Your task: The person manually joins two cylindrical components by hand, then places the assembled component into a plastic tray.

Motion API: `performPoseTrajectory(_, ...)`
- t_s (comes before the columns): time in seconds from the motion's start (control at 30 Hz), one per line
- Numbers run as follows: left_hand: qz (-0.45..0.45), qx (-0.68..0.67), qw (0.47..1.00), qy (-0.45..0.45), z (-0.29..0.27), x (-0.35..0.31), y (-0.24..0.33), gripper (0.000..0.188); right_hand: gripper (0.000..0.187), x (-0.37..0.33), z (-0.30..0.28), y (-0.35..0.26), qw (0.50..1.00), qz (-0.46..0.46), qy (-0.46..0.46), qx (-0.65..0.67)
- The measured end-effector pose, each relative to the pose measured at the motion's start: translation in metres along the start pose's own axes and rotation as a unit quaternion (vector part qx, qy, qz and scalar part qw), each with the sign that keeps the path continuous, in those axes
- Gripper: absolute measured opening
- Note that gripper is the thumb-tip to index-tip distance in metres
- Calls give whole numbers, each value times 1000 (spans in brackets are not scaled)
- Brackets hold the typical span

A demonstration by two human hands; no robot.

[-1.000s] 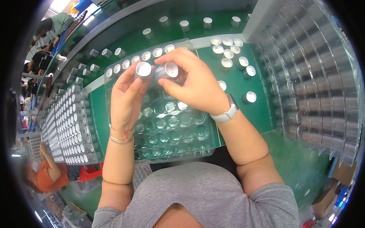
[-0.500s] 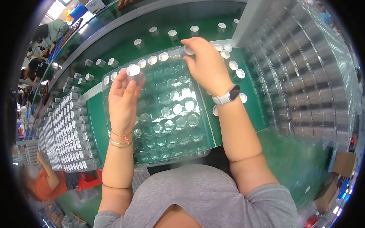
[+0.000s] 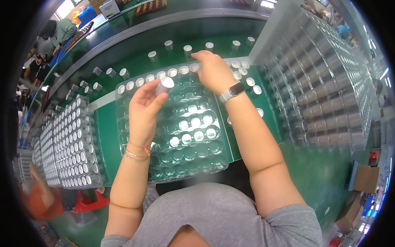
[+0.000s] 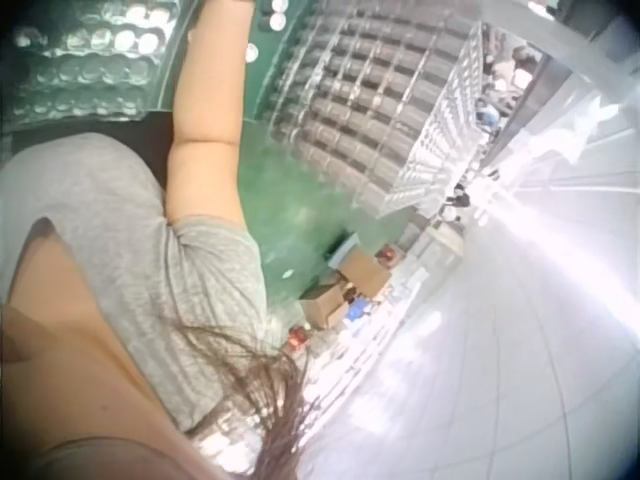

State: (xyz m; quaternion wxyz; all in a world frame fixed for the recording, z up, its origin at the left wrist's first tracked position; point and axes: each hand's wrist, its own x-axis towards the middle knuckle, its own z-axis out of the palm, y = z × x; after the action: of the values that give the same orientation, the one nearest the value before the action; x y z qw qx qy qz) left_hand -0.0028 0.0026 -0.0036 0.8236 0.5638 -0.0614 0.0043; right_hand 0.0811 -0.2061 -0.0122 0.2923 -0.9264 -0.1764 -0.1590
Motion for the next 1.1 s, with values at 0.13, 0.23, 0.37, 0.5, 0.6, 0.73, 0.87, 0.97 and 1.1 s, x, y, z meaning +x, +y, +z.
performPoseTrajectory(0.13, -12, -14, 1000, -3, 1, 0, 4, 39, 41, 3, -22, -18, 995, 38, -69, 65)
performPoseTrajectory(0.23, -26, -26, 999, 23, -3, 1, 3, 39, 42, 0, -34, -50, 961, -34, -160, 224)
performPoseTrajectory(0.37, 6, -56, 998, 33, -8, 2, 6, 39, 36, 6, -30, -73, 909, -61, -241, 334)
performPoseTrajectory(0.5, 61, -15, 994, 89, -7, 4, 0, 40, 29, 27, -12, -71, 905, -19, -238, 352)
performPoseTrajectory(0.6, 277, 212, 930, 115, -9, 2, -4, 55, 30, 51, 15, -79, 917, -21, -249, 310)
performPoseTrajectory(0.73, 445, 364, 818, 31, -6, -9, 6, 65, 32, 62, 84, -103, 906, -155, -212, 331)
performPoseTrajectory(0.87, 464, 362, 807, -53, -4, -13, 1, 65, 32, 56, 140, -126, 934, -228, -168, 218)
performPoseTrajectory(0.97, 462, 350, 813, -59, -5, -12, 2, 66, 31, 50, 143, -131, 939, -249, -178, 156)
performPoseTrajectory(1.1, 444, 355, 821, -57, -5, -13, 6, 67, 27, 60, 131, -129, 942, -241, -145, 182)
